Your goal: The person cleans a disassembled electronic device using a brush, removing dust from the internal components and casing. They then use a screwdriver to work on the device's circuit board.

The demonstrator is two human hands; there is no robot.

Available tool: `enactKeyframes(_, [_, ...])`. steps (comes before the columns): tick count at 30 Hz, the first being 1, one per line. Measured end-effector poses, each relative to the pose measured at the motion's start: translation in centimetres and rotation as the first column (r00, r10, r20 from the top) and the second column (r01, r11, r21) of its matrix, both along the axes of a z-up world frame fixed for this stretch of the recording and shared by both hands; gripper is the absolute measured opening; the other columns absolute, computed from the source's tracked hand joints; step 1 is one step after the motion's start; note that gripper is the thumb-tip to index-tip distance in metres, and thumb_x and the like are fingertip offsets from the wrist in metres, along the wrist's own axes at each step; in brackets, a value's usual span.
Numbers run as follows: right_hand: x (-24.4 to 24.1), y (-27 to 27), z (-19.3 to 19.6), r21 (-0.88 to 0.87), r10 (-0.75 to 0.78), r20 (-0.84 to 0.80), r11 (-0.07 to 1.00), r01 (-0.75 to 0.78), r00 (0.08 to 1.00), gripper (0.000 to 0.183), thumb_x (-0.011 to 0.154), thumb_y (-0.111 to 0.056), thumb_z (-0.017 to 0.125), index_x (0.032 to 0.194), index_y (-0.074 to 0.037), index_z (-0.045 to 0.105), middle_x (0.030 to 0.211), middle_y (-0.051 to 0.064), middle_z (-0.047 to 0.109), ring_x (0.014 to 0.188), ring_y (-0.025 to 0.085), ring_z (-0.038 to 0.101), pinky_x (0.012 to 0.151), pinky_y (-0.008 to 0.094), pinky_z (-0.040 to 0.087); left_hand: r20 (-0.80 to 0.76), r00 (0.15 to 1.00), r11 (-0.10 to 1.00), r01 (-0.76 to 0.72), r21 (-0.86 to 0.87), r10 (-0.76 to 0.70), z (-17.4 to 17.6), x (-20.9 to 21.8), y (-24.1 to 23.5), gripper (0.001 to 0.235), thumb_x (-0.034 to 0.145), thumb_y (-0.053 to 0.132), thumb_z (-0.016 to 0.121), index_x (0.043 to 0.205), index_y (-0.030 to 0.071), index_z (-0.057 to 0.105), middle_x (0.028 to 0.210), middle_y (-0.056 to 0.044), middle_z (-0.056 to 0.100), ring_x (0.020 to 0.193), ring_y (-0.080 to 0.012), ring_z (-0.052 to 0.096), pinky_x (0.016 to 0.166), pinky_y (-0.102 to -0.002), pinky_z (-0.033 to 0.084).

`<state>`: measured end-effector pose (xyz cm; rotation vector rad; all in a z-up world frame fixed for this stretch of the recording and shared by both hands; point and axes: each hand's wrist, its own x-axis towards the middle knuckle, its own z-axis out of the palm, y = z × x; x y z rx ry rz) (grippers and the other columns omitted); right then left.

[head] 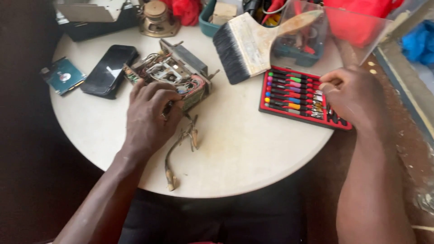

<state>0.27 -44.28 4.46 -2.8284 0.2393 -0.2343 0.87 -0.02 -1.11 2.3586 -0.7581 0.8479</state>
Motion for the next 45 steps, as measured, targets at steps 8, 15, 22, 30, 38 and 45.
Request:
enactKeyframes(8, [-1.4, 9.5, -2.9, 0.297, 0.206, 0.408, 0.891, -0.342, 0.89, 0.019, 0.095, -0.025, 0.083, 0.114, -0.027, 0.083, 0.094, -0.004, 0.075, 0.084, 0.013, 0.073, 0.071, 0.029, 0.06, 0.202, 0.977, 0.968, 0.119, -0.222, -0.074, -0.7, 0.6, 0.2, 0.005, 0.103, 0.007, 0.069, 0.103, 0.01, 0.066, 0.098, -0.007, 0.068, 0.098, -0.0291, 0.071, 0.107, -0.045, 0.047])
enactKeyframes(15, [0.1, 17.5, -2.9, -0.032, 0.509, 0.626, 0.774, -0.633, 0.59, 0.091, 0.083, -0.016, 0.092, 0.163, -0.01, 0.049, 0.159, 0.018, 0.052, 0.143, 0.039, 0.056, 0.112, 0.052, 0.055, 0.141, 0.971, 0.884, 0.236, -0.404, -0.195, 4.8, 1.1, -0.7, 0.007, 0.108, 0.006, 0.066, 0.103, 0.003, 0.068, 0.095, -0.014, 0.07, 0.093, -0.0347, 0.072, 0.095, -0.047, 0.054])
enactKeyframes(22, [4.0, 17.0, -0.9, -0.229, 0.523, 0.687, 0.815, -0.532, 0.505, 0.061, 0.098, -0.059, 0.071, 0.148, -0.025, 0.068, 0.133, 0.0, 0.069, 0.119, 0.027, 0.068, 0.1, 0.043, 0.053, 0.066, 0.946, 0.772, 0.298, -0.562, -0.317, 7.1, 3.4, -1.1, 0.02, 0.105, 0.02, 0.071, 0.12, 0.006, 0.069, 0.106, -0.013, 0.075, 0.101, -0.0293, 0.076, 0.093, -0.045, 0.06])
enactKeyframes(30, [4.3, 18.0, -1.1, -0.283, 0.48, 0.742, 0.857, -0.43, 0.468, 0.061, 0.095, -0.062, 0.075, 0.144, -0.025, 0.073, 0.122, -0.004, 0.071, 0.107, 0.019, 0.067, 0.089, 0.036, 0.049, 0.24, 0.939, 0.899, 0.313, -0.307, -0.245, 4.2, 3.0, -0.7, 0.086, 0.075, 0.028, 0.099, 0.147, 0.002, 0.061, 0.133, -0.024, 0.068, 0.122, -0.0463, 0.068, 0.101, -0.058, 0.059])
enactKeyframes(38, [3.9, 18.3, -1.4, -0.248, 0.483, 0.811, 0.795, -0.553, 0.33, 0.057, 0.089, -0.042, 0.089, 0.137, -0.014, 0.078, 0.107, 0.007, 0.07, 0.096, 0.027, 0.066, 0.089, 0.04, 0.05, 0.295, 0.938, 0.889, 0.285, -0.359, -0.181, 3.5, 2.8, -0.6, 0.065, 0.078, 0.01, 0.093, 0.138, 0.005, 0.07, 0.121, -0.02, 0.071, 0.108, -0.0429, 0.074, 0.087, -0.053, 0.065])
enactKeyframes(45, [3.4, 19.4, -1.0, -0.231, 0.476, 0.825, 0.776, -0.588, 0.304, 0.056, 0.088, -0.034, 0.092, 0.137, -0.011, 0.078, 0.111, 0.009, 0.071, 0.095, 0.026, 0.064, 0.086, 0.038, 0.05, 0.319, 0.925, 0.843, 0.332, -0.422, -0.205, 3.9, 2.7, 0.2, 0.057, 0.084, 0.012, 0.092, 0.136, 0.002, 0.069, 0.118, -0.023, 0.07, 0.105, -0.0466, 0.075, 0.084, -0.054, 0.065])
